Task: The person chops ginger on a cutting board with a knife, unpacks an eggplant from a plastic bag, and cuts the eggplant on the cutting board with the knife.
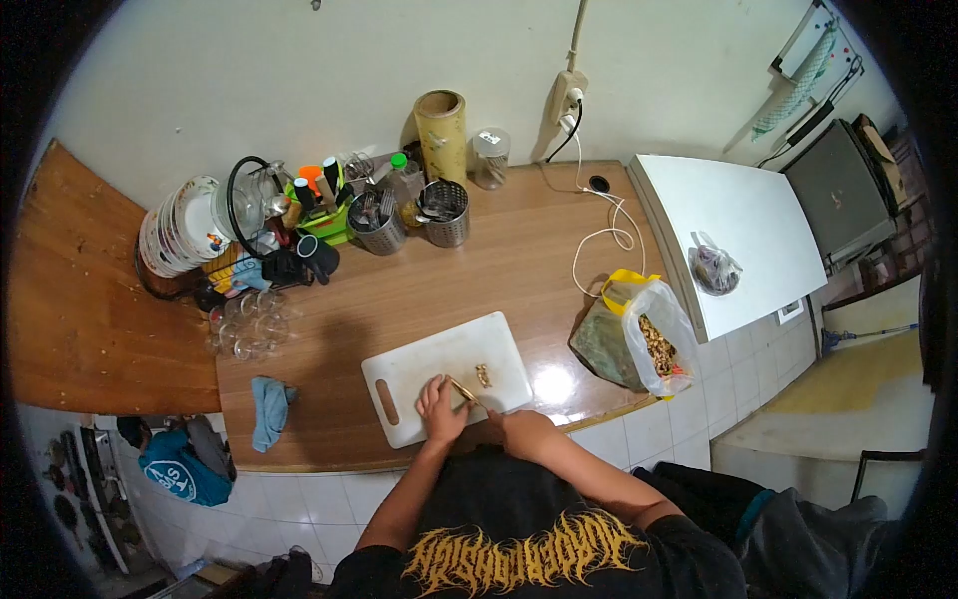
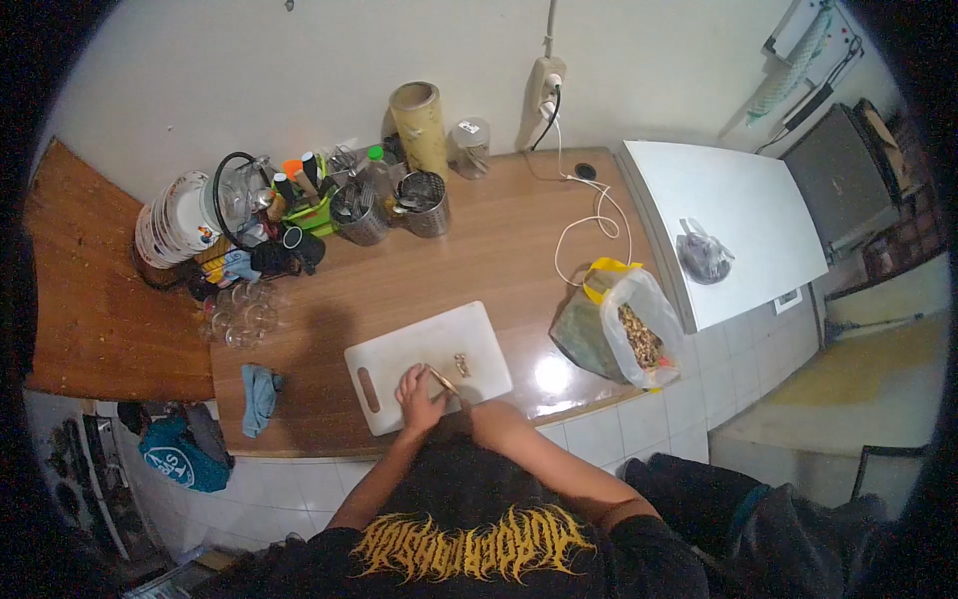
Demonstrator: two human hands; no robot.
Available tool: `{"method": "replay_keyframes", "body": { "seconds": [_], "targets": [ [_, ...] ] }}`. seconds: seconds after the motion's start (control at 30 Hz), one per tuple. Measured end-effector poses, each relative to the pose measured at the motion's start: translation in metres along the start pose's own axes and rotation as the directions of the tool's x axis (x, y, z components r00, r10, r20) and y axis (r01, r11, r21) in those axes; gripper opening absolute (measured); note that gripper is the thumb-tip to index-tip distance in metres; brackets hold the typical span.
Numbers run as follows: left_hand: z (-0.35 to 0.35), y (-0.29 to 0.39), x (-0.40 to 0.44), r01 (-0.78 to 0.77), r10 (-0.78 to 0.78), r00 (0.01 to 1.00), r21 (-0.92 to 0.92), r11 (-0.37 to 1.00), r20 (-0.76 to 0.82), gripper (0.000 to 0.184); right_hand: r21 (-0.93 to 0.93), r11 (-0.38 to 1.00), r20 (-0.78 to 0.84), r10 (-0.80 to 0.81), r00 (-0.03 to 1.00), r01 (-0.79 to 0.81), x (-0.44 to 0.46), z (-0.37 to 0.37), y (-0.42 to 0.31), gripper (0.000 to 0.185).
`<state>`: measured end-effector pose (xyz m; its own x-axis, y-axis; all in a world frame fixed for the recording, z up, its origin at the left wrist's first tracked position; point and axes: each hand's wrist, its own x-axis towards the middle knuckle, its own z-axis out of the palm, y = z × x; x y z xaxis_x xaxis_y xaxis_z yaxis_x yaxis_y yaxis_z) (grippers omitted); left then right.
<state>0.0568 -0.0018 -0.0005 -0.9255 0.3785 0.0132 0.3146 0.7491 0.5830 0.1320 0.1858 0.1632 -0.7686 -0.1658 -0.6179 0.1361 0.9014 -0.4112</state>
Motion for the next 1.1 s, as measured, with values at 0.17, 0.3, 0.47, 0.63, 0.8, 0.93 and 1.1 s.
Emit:
{"method": "replay_keyframes", "body": {
  "seconds": [0.17, 0.3, 0.47, 0.63, 0.8, 0.93, 1.1],
  "targets": [
    [-0.002, 0.002, -0.001, 0.003, -0.003, 1.000, 0.003, 1.000, 0.006, 0.078, -0.004, 1.000, -0.003, -0.004, 1.000, 0.004, 0.000, 0.002, 0.001, 0.062],
    [-0.005, 0.002, -0.001, -0.016, 0.016, 1.000, -0.005, 1.000, -0.015, 0.077, -0.004, 1.000, -0.019, -0.010, 1.000, 0.010, -0.005, -0.008, -0.005, 0.063],
    [-0.007, 0.006, 0.001, -0.008, 0.008, 1.000, -0.005, 1.000, -0.022, 0.076, -0.003, 1.000, -0.001, 0.011, 1.000, -0.011, -0.007, -0.013, -0.008, 0.064],
    [-0.002, 0.004, -0.001, -0.006, 0.006, 0.999, -0.012, 1.000, -0.036, 0.075, -0.025, 1.000, -0.010, -0.017, 1.000, 0.017, -0.007, -0.009, -0.003, 0.066],
    [-0.002, 0.004, -0.002, -0.003, 0.003, 1.000, -0.006, 1.000, -0.026, 0.074, -0.014, 1.000, -0.013, -0.008, 1.000, 0.008, -0.008, -0.012, -0.003, 0.064],
    [-0.003, 0.003, -0.002, -0.012, 0.012, 1.000, -0.013, 1.000, -0.025, 0.074, 0.005, 1.000, 0.013, 0.013, 1.000, -0.013, -0.009, -0.013, -0.006, 0.064],
    [-0.001, 0.003, -0.002, -0.004, 0.004, 1.000, -0.010, 1.000, -0.023, 0.073, -0.003, 1.000, 0.018, 0.024, 1.000, -0.023, -0.011, -0.015, -0.007, 0.064]
  ]
}}
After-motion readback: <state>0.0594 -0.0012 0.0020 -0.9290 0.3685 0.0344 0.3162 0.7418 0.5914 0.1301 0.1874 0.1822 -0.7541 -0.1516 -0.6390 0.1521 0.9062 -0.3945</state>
